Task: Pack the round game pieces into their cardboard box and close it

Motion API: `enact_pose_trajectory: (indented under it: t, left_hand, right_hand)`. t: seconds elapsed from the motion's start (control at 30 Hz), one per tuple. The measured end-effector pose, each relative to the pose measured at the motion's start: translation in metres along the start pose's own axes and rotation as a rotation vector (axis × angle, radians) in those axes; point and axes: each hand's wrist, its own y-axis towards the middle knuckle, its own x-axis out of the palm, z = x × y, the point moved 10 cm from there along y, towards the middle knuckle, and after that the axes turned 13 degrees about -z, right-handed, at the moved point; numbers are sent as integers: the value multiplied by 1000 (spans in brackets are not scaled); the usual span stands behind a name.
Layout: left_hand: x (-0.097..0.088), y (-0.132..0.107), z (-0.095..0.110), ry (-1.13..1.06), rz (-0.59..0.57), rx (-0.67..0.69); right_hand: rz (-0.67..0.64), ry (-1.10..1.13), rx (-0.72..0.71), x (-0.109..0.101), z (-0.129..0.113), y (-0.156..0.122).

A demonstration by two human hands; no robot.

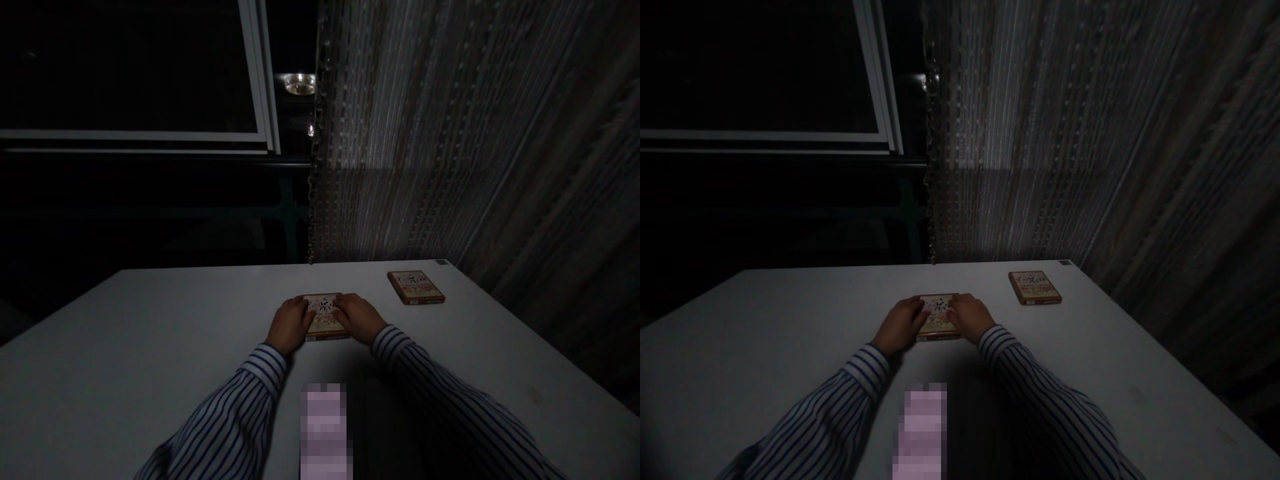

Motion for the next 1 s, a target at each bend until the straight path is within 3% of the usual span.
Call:
enact_pose_trajectory:
  t: [0.1, 0.3, 0.63, 1.0]
  left_hand:
    - [-2, -10, -9, -96, -9, -98]
    - [1, -25, -26, -251, 9, -210]
    - [9, -21, -26, -389, -25, -207]
    - [16, -17, -37, -566, -56, -303]
  right_hand:
    - [48, 86, 122, -4, 14, -6]
    - [2, 195, 256, 8, 27, -13]
    - [0, 190, 227, 12, 27, -13]
    - [-32, 180, 244, 14, 29, -12]
